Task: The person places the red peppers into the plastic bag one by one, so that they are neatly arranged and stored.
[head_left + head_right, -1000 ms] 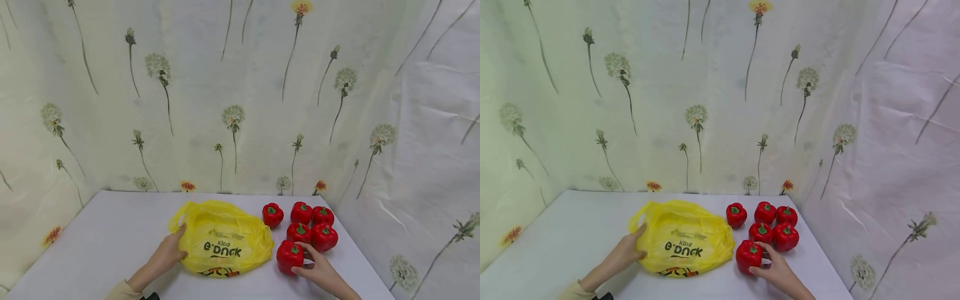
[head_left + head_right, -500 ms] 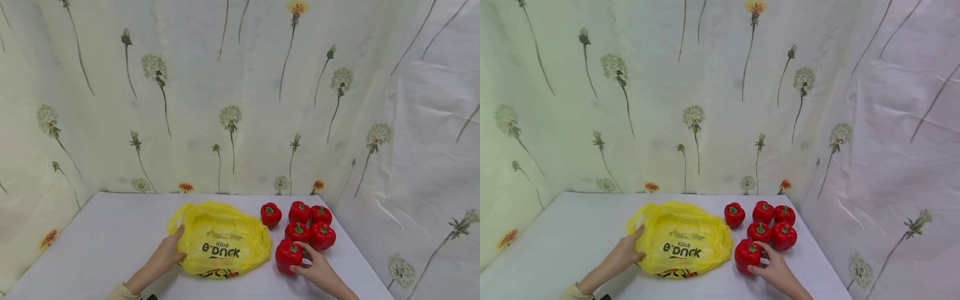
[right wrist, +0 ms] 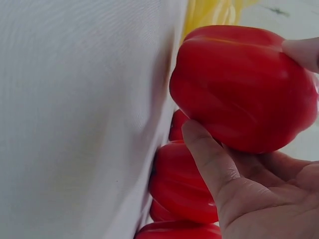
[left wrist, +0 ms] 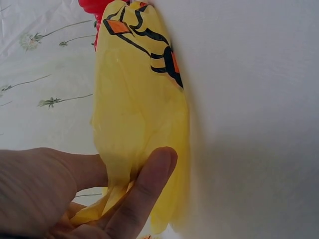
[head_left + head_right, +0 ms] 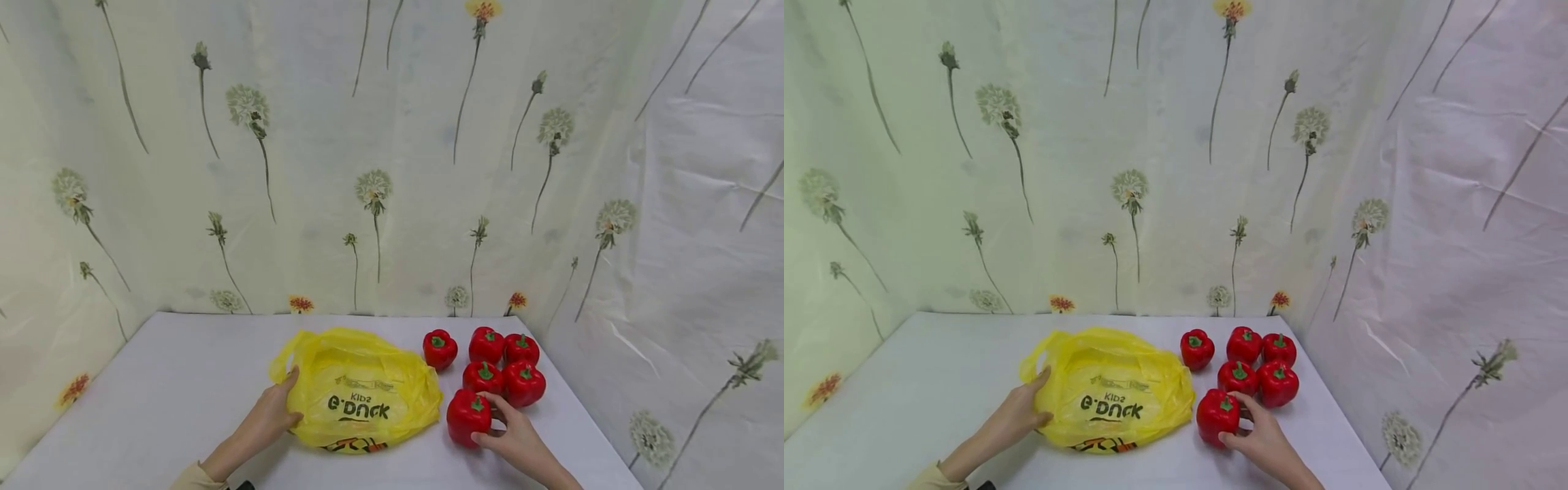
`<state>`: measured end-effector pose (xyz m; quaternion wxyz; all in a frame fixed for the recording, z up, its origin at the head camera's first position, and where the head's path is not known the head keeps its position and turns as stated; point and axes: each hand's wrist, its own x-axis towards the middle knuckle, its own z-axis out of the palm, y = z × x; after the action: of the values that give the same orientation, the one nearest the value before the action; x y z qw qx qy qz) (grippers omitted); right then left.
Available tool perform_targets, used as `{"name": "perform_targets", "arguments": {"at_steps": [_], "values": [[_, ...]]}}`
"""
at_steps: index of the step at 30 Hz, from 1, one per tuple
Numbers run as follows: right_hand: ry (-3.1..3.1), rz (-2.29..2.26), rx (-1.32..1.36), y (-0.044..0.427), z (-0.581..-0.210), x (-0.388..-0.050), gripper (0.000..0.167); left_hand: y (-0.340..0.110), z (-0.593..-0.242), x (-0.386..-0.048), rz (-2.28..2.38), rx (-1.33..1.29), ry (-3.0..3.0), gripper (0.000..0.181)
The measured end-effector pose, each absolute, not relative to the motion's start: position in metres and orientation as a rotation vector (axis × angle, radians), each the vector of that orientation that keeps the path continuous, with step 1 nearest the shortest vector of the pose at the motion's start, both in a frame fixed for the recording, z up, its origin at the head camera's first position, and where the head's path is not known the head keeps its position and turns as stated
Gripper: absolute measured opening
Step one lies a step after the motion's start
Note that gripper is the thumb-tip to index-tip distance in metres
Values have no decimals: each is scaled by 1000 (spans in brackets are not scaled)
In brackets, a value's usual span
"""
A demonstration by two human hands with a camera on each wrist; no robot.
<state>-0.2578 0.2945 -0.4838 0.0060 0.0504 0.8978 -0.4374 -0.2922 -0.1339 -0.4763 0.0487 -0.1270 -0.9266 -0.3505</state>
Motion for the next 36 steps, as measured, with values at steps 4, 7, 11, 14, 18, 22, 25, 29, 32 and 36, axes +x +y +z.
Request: {"name": "perform_targets", "arguments": {"at_steps": [4,7,11,14,18,22,25,29,32,36], "values": [[2818,-1365,157,294,-482,-258,92,-135,-477,-293,-1058,-393,-2825,85],[2818,-1364,167,294,-481,-259,91,-135,-477,-294,-1063,-397,-2830,86],[2820,-1369,175,294,-481,-259,92,-135,-474,-297,-1088,-400,-2820,86],[2812,-1381,195,294,-481,-259,94,-135,-473,-298,-1106,-394,-2815,86],[2786,-1387,212,292,-482,-259,93,-134,-474,-297,-1099,-387,-2825,86],[2774,-1395,202,290,-482,-259,93,-135,-476,-296,-1090,-376,-2829,85],[2783,-1410,198,289,-481,-259,94,-136,-477,-296,-1089,-371,-2828,85],[2783,-1448,196,287,-480,-258,94,-136,-478,-296,-1100,-379,-2831,85],[2768,-1484,196,284,-478,-256,92,-135,-478,-296,-1103,-386,-2830,85],[2747,-1522,183,278,-476,-254,89,-136,-477,-296,-1117,-382,-2822,85]]}}
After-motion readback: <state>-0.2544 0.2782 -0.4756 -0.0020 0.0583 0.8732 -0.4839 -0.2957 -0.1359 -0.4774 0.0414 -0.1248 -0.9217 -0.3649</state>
